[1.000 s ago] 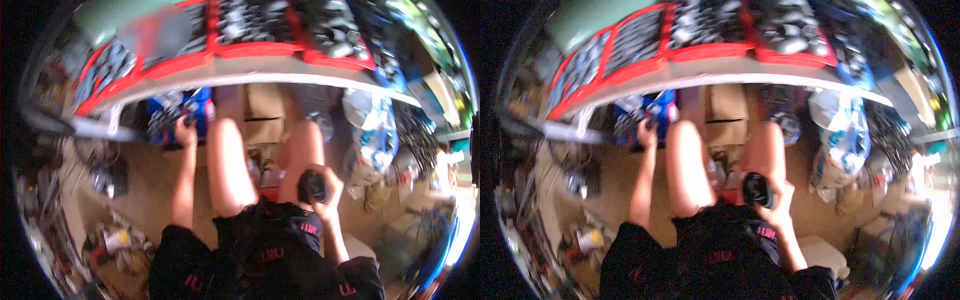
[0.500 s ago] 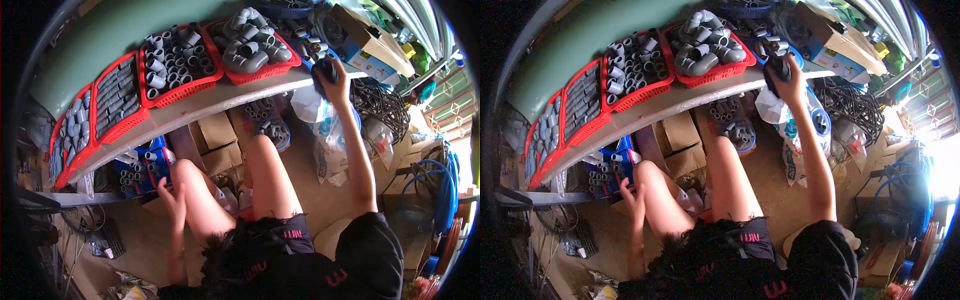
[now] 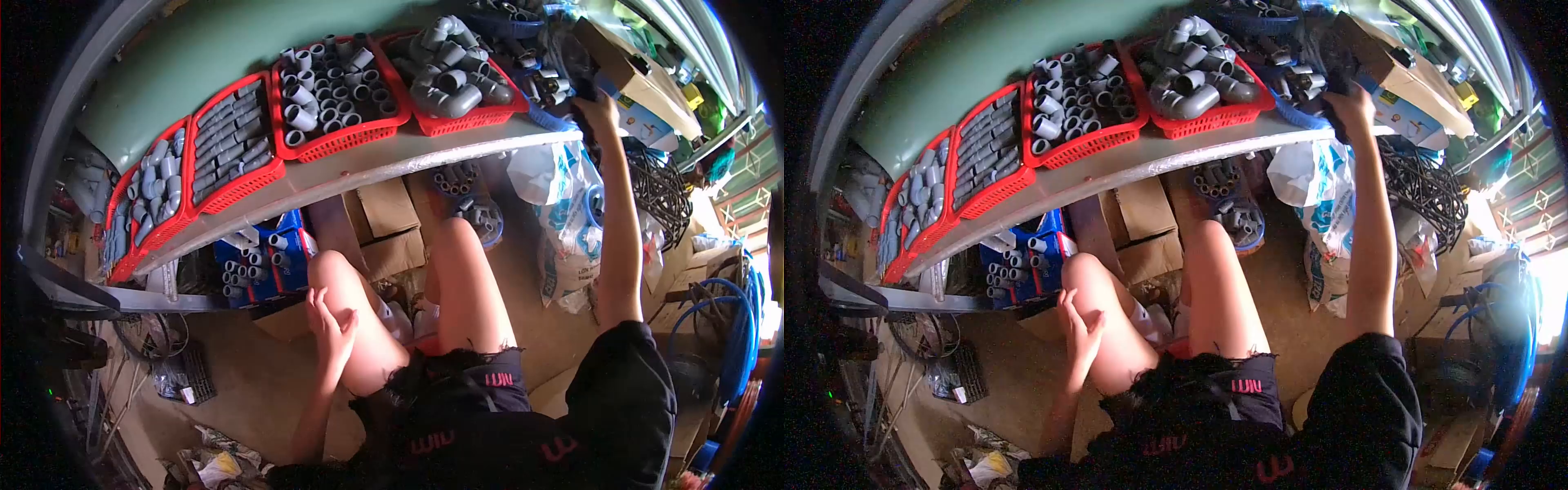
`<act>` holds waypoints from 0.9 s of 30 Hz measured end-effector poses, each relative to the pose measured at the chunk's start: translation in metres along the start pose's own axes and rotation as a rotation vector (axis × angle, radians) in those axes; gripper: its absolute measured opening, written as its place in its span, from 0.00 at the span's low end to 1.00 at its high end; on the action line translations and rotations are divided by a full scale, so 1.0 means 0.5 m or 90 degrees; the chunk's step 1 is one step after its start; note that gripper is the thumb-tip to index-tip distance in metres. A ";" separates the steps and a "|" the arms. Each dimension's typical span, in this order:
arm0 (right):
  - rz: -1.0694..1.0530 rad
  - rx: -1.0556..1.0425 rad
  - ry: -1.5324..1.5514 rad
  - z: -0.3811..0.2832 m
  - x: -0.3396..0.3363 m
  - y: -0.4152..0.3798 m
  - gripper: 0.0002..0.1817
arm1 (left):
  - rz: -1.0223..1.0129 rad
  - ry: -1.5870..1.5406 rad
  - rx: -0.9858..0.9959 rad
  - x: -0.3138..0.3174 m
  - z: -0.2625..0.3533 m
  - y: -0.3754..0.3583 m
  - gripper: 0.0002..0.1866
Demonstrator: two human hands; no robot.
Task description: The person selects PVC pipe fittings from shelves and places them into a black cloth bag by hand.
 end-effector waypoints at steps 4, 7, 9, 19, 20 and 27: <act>-0.022 0.273 0.514 0.018 -0.100 -0.138 0.12 | 0.030 -0.177 0.034 -0.014 0.070 0.000 0.31; -0.207 0.274 0.476 -0.120 -0.139 -0.387 0.16 | -0.124 -0.429 -0.154 -0.013 0.179 0.013 0.28; -0.523 0.068 0.509 -0.191 -0.100 -0.542 0.25 | -0.283 -0.525 -0.228 0.007 0.232 -0.016 0.25; -0.505 0.019 0.646 -0.319 -0.149 -0.658 0.17 | -0.231 -0.824 -0.571 0.027 0.224 -0.100 0.23; -0.492 -0.081 0.658 -0.344 -0.167 -0.662 0.17 | -0.176 -0.810 -0.637 0.025 0.214 -0.099 0.22; -0.469 -0.273 0.595 -0.386 -0.164 -0.721 0.20 | -0.185 -0.786 -0.640 0.009 0.257 -0.077 0.41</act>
Point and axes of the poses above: each hand's wrist, its own y-axis towards the middle knuckle, its own x-axis out of the palm, z = x × y, the point moved 6 cm from there along y, towards the middle knuckle, and after that the axes turned 14 degrees about z, right-handed, at the moved point
